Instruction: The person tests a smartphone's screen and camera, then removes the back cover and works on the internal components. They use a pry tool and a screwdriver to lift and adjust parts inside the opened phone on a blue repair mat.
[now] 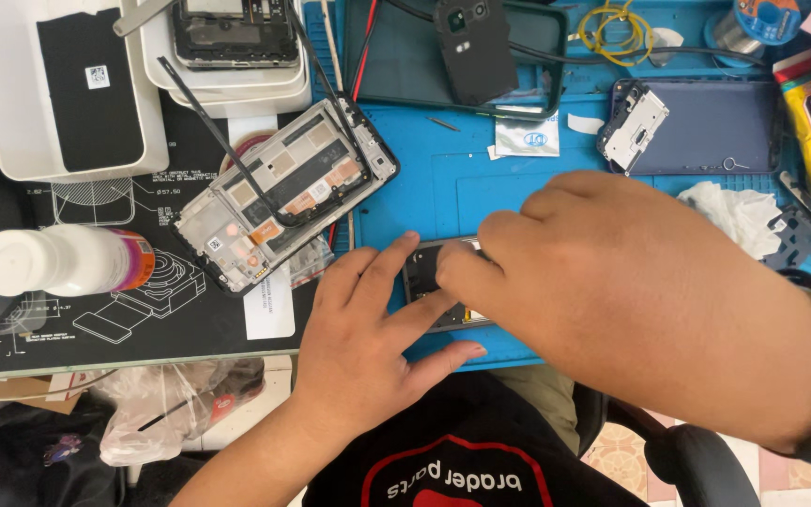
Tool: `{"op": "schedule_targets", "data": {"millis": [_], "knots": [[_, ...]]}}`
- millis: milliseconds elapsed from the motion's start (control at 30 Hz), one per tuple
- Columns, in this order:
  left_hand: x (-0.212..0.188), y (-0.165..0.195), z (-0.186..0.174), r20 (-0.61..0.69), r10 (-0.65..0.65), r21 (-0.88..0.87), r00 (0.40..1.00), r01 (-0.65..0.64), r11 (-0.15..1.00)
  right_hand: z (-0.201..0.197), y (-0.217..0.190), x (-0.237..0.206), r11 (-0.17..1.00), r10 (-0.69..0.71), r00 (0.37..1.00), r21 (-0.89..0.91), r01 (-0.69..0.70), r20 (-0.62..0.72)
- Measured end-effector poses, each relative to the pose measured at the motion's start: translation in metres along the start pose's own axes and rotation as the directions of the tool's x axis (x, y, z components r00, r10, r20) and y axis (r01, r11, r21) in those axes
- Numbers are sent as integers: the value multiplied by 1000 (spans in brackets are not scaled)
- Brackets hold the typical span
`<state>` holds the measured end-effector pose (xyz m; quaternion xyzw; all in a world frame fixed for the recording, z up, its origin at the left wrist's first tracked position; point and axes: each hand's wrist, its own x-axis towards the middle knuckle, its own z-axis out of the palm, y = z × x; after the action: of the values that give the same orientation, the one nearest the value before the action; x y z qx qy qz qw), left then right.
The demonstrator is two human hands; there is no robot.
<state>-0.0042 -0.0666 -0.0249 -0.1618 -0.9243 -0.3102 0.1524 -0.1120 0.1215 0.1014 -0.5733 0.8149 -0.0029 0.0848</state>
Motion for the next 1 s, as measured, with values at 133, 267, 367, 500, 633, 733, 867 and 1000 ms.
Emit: {"op": "schedule_targets", "data": {"millis": [133, 267, 367, 500, 633, 733, 867, 1000], "knots": [[1, 0, -1, 15, -6, 14, 1000, 6, 1000, -2, -1, -1, 993, -28, 998, 109, 35, -63], [2, 1, 0, 9, -1, 17, 1000, 0, 1000, 0, 0, 1, 997, -1, 1000, 76, 3, -31], [2, 1, 0, 8, 2, 15, 1000, -2, 1000, -1, 0, 1, 998, -9, 998, 54, 13, -60], [2, 1, 0, 7, -11, 1, 1000, 11, 1000, 1, -5, 2, 992, 83, 994, -103, -76, 69], [2, 1, 1, 18, -14, -4, 1000, 14, 1000, 1, -7, 2, 972, 201, 928, -180, -150, 314], [2, 0, 0, 13, -12, -5, 1000, 12, 1000, 0, -7, 3, 988, 67, 994, -147, -53, 92], [2, 0, 0, 8, -11, -3, 1000, 11, 1000, -4, -9, 5, 990, 66, 996, -132, -57, 67], [3, 0, 1, -9, -26, -27, 1000, 26, 999, -1, -12, 7, 973, 188, 929, -191, -132, 319]]}}
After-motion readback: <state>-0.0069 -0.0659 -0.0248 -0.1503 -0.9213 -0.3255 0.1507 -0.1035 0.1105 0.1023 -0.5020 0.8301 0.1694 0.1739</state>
